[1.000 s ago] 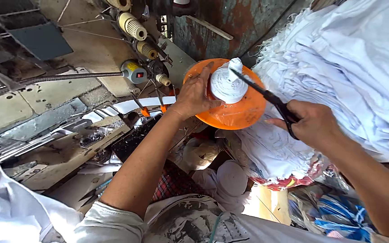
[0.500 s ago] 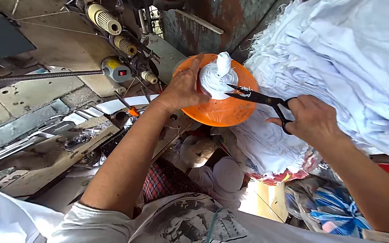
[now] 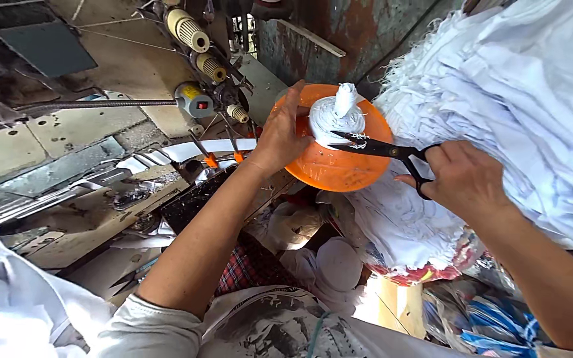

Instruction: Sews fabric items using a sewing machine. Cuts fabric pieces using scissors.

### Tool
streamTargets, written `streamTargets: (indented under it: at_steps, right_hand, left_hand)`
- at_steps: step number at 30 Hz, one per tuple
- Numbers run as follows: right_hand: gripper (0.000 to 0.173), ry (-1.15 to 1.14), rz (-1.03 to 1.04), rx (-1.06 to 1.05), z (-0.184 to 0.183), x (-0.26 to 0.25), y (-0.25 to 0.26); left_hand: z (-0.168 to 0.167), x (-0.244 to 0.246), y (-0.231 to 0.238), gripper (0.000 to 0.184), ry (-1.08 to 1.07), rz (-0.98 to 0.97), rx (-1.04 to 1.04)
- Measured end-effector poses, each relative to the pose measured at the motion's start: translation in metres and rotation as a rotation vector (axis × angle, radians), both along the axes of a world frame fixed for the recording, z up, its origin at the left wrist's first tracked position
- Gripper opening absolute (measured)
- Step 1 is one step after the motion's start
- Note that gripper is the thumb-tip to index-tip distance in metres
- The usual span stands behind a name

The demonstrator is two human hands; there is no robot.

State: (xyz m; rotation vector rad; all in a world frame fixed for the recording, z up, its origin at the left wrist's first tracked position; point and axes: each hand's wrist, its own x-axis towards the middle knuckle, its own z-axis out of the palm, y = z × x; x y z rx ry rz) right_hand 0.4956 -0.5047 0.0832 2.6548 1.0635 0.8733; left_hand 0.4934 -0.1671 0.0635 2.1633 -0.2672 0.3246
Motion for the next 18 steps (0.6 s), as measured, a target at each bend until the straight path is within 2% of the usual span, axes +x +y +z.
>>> streamTargets:
  at_steps: [5, 10, 18]
  right_hand:
    - [0.058, 0.026, 0.021, -0.035, 0.007, 0.009, 0.006]
    - [0.06, 0.043, 0.052, -0.066, 0.007, 0.011, 0.018]
    - [0.045, -0.026, 0.109, -0.079, 0.005, 0.017, 0.021]
  left_hand:
    - [-0.003, 0.008, 0.008, 0.089, 0.019, -0.075, 0.009]
    - [-0.002, 0.01, 0.009, 0.091, 0.042, -0.085, -0.027]
    - [0.0, 0.011, 0.008, 0.087, 0.031, -0.1, 0.037]
